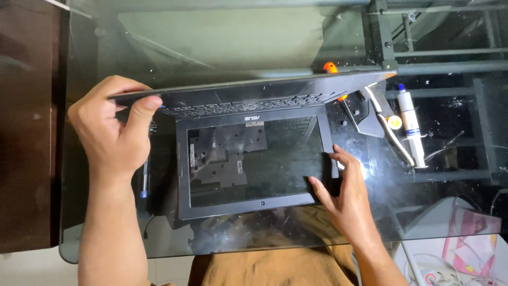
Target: Prying open the case of a laptop to access internal components using a plastic opening tool.
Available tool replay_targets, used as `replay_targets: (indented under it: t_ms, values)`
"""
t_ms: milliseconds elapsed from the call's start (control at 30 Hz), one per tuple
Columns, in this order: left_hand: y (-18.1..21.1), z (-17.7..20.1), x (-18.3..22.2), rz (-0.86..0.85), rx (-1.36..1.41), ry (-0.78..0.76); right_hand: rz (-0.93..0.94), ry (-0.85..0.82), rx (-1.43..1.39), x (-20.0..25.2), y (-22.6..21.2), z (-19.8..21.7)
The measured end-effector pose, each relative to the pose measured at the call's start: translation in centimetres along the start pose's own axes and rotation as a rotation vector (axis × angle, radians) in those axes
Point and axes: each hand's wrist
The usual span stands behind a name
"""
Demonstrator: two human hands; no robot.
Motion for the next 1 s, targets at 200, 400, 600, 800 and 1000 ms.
replay_targets:
  t_ms: [200,400,600,800,1000]
  values:
    - [1.1,-1.0,0.6,0.212,0.191,0.009,-0.014,0.022,-0.019,0.3,0.0,-0.5]
    - [2.6,-2.4,2.2,0.244,0.69,0.081,-0.212,0.018,0.037,-0.2,-1.0,-0.4]
    - [4.6,-2.4,3.6,0.332,0.687,0.135,-0.313,-0.111,0.278,-0.9,-1.8,0.6]
    - [6.3,-2.8,5.2,0.407,0.63,0.225,-0.444,-0.151,0.441,-1.6,-2.2,1.0]
    - [7.1,-3.6,6.7,0.414,0.605,0.313,-0.324,-0.152,0.623,-0.7,1.4,0.8]
Point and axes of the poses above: each hand's wrist, its own x-axis away from the middle knuckle, its own z-axis out of the back of the hand, y = z × x, and after that the axes turned 5 degrees about -x, right-handed
